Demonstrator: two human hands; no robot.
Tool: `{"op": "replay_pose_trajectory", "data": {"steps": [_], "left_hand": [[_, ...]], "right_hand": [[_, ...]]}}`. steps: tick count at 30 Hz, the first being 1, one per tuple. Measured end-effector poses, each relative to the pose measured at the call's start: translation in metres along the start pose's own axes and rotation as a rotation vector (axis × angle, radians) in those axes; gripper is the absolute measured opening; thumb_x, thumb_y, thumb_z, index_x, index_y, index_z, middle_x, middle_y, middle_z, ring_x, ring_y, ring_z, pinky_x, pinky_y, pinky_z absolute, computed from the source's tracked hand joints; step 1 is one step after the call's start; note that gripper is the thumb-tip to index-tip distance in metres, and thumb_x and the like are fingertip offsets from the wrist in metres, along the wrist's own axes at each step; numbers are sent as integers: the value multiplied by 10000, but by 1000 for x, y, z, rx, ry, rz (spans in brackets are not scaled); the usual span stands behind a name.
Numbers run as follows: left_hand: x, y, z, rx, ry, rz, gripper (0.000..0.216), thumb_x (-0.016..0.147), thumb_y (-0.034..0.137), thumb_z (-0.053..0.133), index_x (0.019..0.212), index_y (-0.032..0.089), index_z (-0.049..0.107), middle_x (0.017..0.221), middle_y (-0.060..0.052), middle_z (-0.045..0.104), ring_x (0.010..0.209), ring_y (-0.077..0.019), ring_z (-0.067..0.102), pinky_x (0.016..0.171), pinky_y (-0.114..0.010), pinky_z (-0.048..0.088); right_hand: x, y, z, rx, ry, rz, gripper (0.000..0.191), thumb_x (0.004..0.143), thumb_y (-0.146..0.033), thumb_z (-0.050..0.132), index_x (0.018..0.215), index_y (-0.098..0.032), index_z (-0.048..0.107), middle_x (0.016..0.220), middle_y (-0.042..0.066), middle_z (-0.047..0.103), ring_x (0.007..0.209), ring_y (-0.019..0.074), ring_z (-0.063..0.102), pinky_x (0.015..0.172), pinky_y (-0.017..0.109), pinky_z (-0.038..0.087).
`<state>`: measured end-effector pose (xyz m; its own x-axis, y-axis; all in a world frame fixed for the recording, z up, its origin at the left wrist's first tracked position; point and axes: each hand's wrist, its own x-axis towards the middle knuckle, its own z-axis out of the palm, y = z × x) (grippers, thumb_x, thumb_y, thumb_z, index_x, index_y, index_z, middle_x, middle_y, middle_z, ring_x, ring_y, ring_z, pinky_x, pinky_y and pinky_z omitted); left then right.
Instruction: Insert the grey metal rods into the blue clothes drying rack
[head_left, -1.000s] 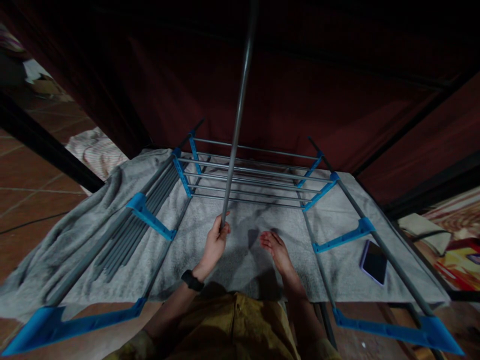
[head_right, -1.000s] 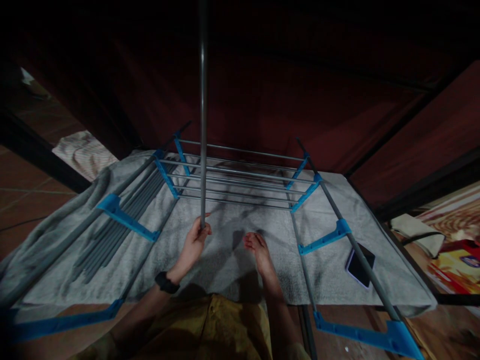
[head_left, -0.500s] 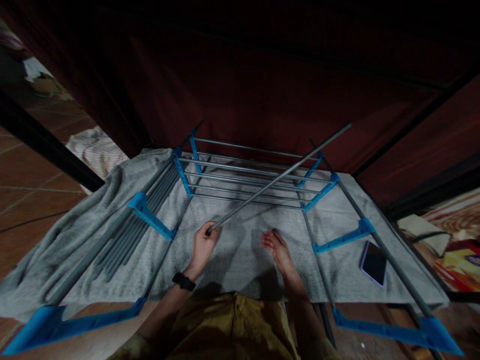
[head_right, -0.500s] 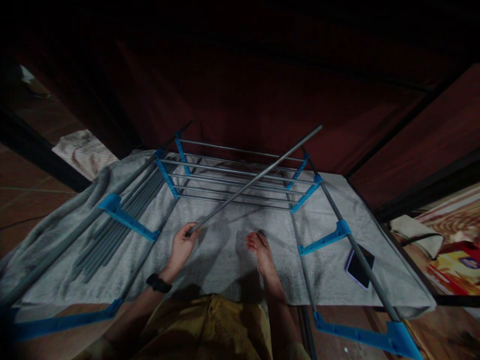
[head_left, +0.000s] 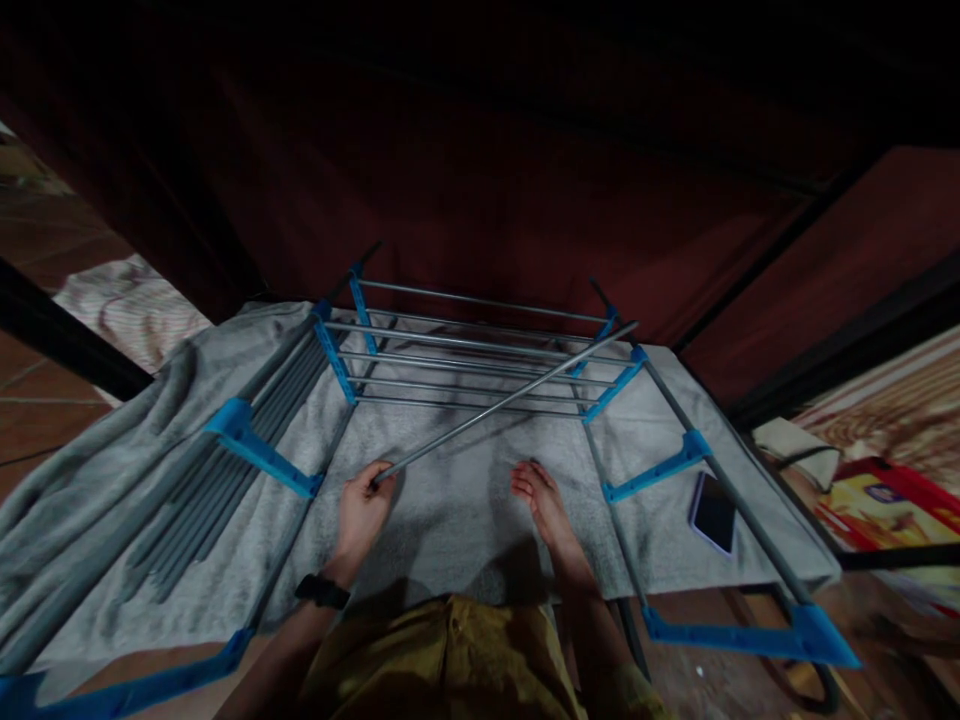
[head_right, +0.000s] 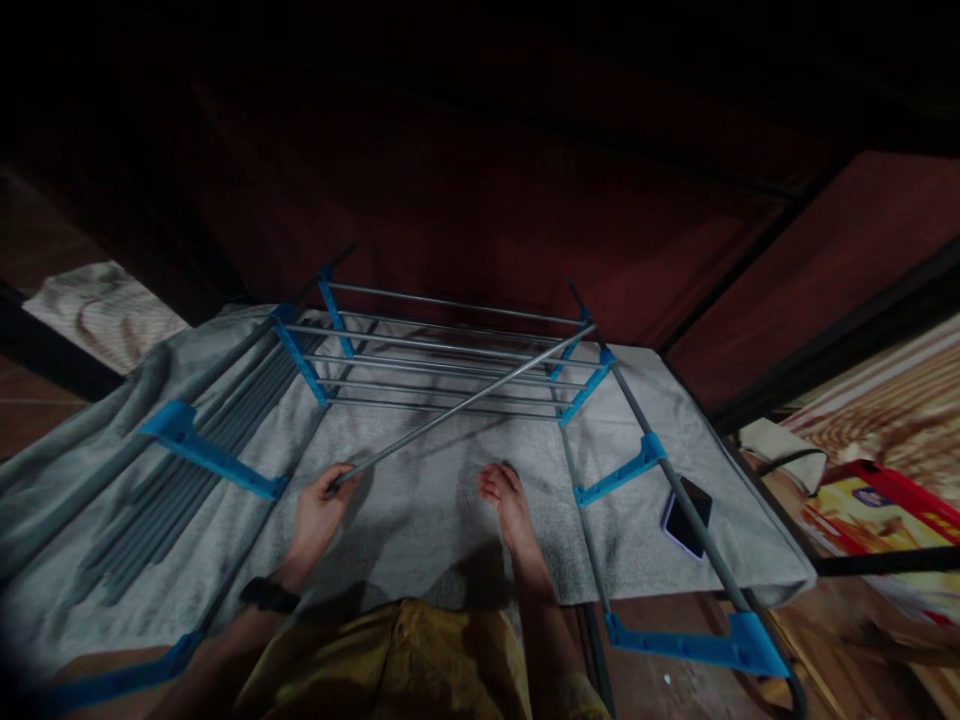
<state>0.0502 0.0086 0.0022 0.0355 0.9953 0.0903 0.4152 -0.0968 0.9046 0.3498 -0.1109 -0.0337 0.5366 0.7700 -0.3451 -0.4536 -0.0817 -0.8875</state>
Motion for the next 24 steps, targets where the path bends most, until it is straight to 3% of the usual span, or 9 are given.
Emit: {"op": "replay_pose_trajectory", "data": {"steps": [9, 13, 19, 24], "left_hand": [[6, -14, -7, 127, -16, 51, 228, 741, 476, 644, 815, 290, 754, 775, -13, 814, 723, -256, 722, 689, -338, 571], [7, -23, -8, 145, -16, 82, 233, 749, 470, 641, 830, 279, 749, 733, -28, 785, 678, -248, 702, 650, -336, 571], [4, -27, -12, 164, -1, 105, 187, 729, 409, 662, 836, 282, 748, 770, -39, 818, 762, -297, 759, 717, -389, 604], [2, -31, -18, 206, -5, 118, 177, 725, 414, 645, 831, 304, 735, 762, -15, 815, 763, -314, 766, 727, -412, 609]], "right_hand": [[5, -7, -3, 27, -1, -67, 486, 728, -665, 943, 987, -303, 746, 1023, 97, 799, 976, 312, 744, 938, 502, 616], [8, -11, -5, 29, 11, -98, 448, 786, -643, 916, 1023, -309, 733, 1038, 84, 805, 972, 309, 753, 942, 510, 623], [11, -26, -6, 95, 62, -133, 418, 772, -519, 905, 1082, -283, 753, 1101, 86, 835, 980, 286, 778, 959, 480, 654], [9, -41, -10, 125, 87, -168, 460, 754, -514, 889, 1134, -304, 738, 1205, 100, 829, 1065, 302, 777, 961, 488, 648]]}}
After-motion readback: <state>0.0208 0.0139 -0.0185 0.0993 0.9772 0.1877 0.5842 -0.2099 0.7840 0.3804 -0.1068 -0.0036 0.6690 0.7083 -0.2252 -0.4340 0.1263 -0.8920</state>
